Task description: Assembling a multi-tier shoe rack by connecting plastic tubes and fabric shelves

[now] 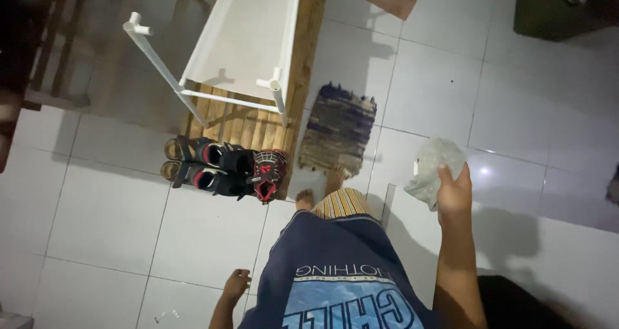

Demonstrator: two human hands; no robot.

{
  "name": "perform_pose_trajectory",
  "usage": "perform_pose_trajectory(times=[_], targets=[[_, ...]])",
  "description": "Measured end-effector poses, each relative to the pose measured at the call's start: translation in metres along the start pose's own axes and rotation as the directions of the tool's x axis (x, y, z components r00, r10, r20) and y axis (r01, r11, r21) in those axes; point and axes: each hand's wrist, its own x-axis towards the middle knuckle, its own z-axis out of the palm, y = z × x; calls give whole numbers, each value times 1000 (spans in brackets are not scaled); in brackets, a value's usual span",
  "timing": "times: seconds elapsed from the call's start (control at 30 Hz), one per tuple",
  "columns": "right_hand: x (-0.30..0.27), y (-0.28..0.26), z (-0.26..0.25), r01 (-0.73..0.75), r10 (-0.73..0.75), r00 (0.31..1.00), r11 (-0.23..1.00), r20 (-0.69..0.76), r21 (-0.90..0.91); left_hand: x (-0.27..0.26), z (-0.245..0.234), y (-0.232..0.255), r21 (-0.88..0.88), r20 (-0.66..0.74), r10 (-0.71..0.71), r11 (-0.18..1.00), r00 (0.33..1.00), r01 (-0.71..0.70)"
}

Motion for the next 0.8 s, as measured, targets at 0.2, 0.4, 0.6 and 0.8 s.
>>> perform_pose_trajectory(times=[0.2, 0.4, 0.6, 0.8], targets=[[-3, -13, 19, 68, -69, 994, 998, 81, 15, -14, 12, 14, -175, 80, -17, 984, 997, 31], [24, 3, 32, 130, -140, 984, 987, 108, 96, 1, 9, 38, -324, -7, 69, 944, 998, -67], [25, -41, 36, -11, 10, 994, 1000, 107, 6, 1, 0, 67, -333, 23, -32, 942, 999, 38], [80, -42, 51, 52, -54, 989, 998, 137, 23, 20, 17, 95, -346, -24, 49, 937, 999, -54]])
